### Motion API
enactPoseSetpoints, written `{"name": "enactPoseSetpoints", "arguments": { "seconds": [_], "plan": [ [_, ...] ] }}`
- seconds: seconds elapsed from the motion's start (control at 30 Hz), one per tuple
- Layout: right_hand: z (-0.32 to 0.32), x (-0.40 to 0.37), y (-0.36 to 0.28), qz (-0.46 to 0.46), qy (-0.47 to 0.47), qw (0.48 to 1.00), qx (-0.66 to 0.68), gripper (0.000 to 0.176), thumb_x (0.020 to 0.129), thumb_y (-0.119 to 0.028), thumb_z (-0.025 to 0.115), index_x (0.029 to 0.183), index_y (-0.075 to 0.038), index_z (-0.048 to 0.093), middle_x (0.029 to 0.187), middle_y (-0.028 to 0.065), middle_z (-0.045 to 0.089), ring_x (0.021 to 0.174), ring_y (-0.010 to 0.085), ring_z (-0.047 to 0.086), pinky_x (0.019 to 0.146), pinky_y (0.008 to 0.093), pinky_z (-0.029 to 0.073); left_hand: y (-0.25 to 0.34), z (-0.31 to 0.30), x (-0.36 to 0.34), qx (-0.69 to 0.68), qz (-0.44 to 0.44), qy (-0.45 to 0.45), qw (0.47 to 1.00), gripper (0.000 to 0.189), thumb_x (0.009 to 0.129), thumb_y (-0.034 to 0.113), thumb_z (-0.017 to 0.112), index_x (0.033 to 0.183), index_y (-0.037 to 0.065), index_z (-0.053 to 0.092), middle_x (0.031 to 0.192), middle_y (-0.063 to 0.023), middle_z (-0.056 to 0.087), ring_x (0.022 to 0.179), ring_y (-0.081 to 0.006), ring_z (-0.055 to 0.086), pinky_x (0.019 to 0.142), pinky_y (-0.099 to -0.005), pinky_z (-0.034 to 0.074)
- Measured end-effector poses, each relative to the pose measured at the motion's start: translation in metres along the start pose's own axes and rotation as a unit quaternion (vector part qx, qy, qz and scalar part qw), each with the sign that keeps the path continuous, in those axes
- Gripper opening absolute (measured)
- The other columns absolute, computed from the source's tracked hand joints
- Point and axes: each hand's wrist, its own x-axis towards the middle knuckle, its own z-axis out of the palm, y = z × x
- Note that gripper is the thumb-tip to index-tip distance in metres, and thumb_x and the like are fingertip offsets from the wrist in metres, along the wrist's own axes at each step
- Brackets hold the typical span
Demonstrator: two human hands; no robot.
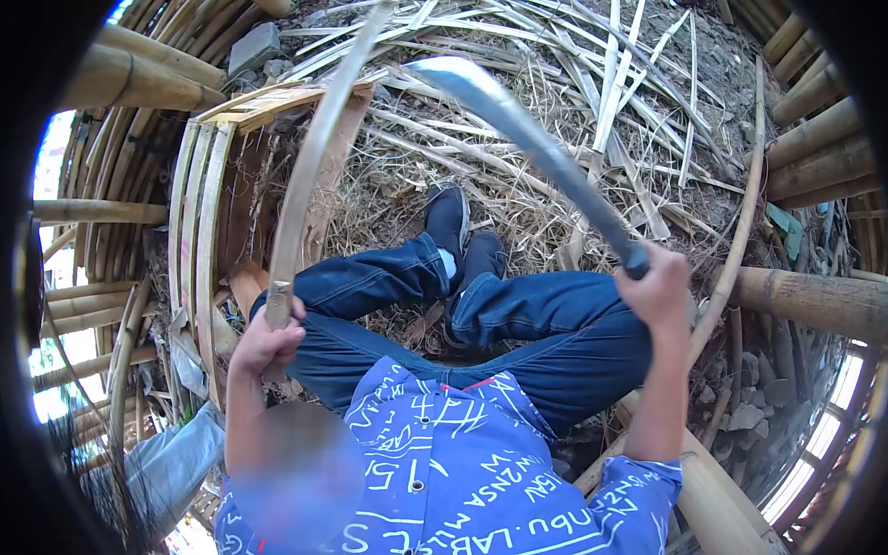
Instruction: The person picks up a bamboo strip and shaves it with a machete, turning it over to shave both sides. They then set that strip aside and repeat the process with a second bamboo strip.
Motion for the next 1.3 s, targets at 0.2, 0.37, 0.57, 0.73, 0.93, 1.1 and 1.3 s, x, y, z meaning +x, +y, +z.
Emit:
{"name": "enactPoseSetpoints", "arguments": {
  "seconds": [0.2, 0.37, 0.57, 0.73, 0.93, 1.1, 1.3],
  "plan": [
    [0.089, -0.012, -0.068, 0.068, -0.155, 0.96, 0.224, 0.017, 0.066, -0.014, 0.068, 0.071, 0.001, 0.063, 0.057, 0.0119, 0.058, 0.051, 0.018, 0.055, 0.053, 0.0342, 0.045, -0.013, 0.048, 0.038, -0.007, -0.083, -0.067, 0.994, 0.023, 0.098, 0.02, 0.053, 0.117, 0.007, 0.053, 0.059, 0.0062, 0.035, 0.044, -0.0032, 0.034, 0.038, -0.0192, 0.028],
    [0.123, -0.031, -0.098, 0.076, -0.2, 0.932, 0.294, 0.016, 0.067, -0.013, 0.065, 0.069, 0.002, 0.059, 0.055, 0.0138, 0.056, 0.05, 0.0181, 0.054, 0.053, 0.0349, 0.045, -0.035, 0.074, 0.065, 0.094, -0.108, -0.085, 0.986, 0.017, 0.099, 0.023, 0.052, 0.101, 0.007, 0.053, 0.064, 0.0007, 0.052, 0.045, -0.0042, 0.042, 0.039, -0.0205, 0.036],
    [0.127, -0.041, -0.109, 0.056, -0.301, 0.932, 0.193, 0.023, 0.065, -0.021, 0.066, 0.076, -0.001, 0.066, 0.068, 0.0214, 0.063, 0.069, 0.0386, 0.064, 0.065, 0.0423, 0.051, -0.03, 0.097, 0.077, 0.081, -0.101, -0.122, 0.984, 0.014, 0.097, 0.02, 0.049, 0.097, 0.006, 0.052, 0.065, -0.0018, 0.056, 0.042, -0.0039, 0.037, 0.037, -0.0202, 0.029],
    [0.131, -0.037, -0.127, 0.037, -0.332, 0.927, 0.169, 0.025, 0.065, -0.024, 0.068, 0.08, -0.004, 0.07, 0.073, 0.0216, 0.065, 0.074, 0.0392, 0.065, 0.071, 0.0441, 0.053, -0.023, 0.111, 0.071, 0.071, -0.124, -0.125, 0.982, 0.019, 0.098, 0.026, 0.05, 0.094, 0.008, 0.051, 0.06, 0.0036, 0.047, 0.044, -0.0028, 0.036, 0.038, -0.021, 0.03],
    [0.137, -0.026, -0.131, 0.029, -0.347, 0.927, 0.141, 0.026, 0.066, -0.025, 0.067, 0.078, -0.003, 0.071, 0.071, 0.0221, 0.065, 0.072, 0.04, 0.065, 0.07, 0.0444, 0.054, -0.017, 0.116, 0.066, 0.085, -0.125, -0.087, 0.985, 0.017, 0.096, 0.023, 0.051, 0.098, 0.006, 0.052, 0.062, 0.005, 0.042, 0.047, -0.0039, 0.036, 0.04, -0.0221, 0.031],
    [0.139, -0.023, -0.127, 0.021, -0.337, 0.932, 0.134, 0.024, 0.066, -0.026, 0.067, 0.075, -0.004, 0.07, 0.07, 0.0218, 0.065, 0.071, 0.0402, 0.064, 0.07, 0.0451, 0.054, -0.017, 0.118, 0.064, 0.11, -0.063, -0.092, 0.988, 0.013, 0.094, 0.015, 0.047, 0.097, 0.004, 0.053, 0.067, 0.0023, 0.045, 0.056, -0.0068, 0.041, 0.048, -0.025, 0.034],
    [0.141, -0.019, -0.112, 0.039, -0.308, 0.943, 0.119, 0.018, 0.064, -0.021, 0.068, 0.07, -0.003, 0.066, 0.064, 0.0198, 0.062, 0.067, 0.0397, 0.062, 0.064, 0.044, 0.051, -0.029, 0.118, 0.067, 0.112, -0.063, -0.084, 0.988, 0.011, 0.098, 0.018, 0.043, 0.1, 0.008, 0.049, 0.064, 0.006, 0.036, 0.048, -0.0031, 0.03, 0.04, -0.021, 0.024]
  ]
}}
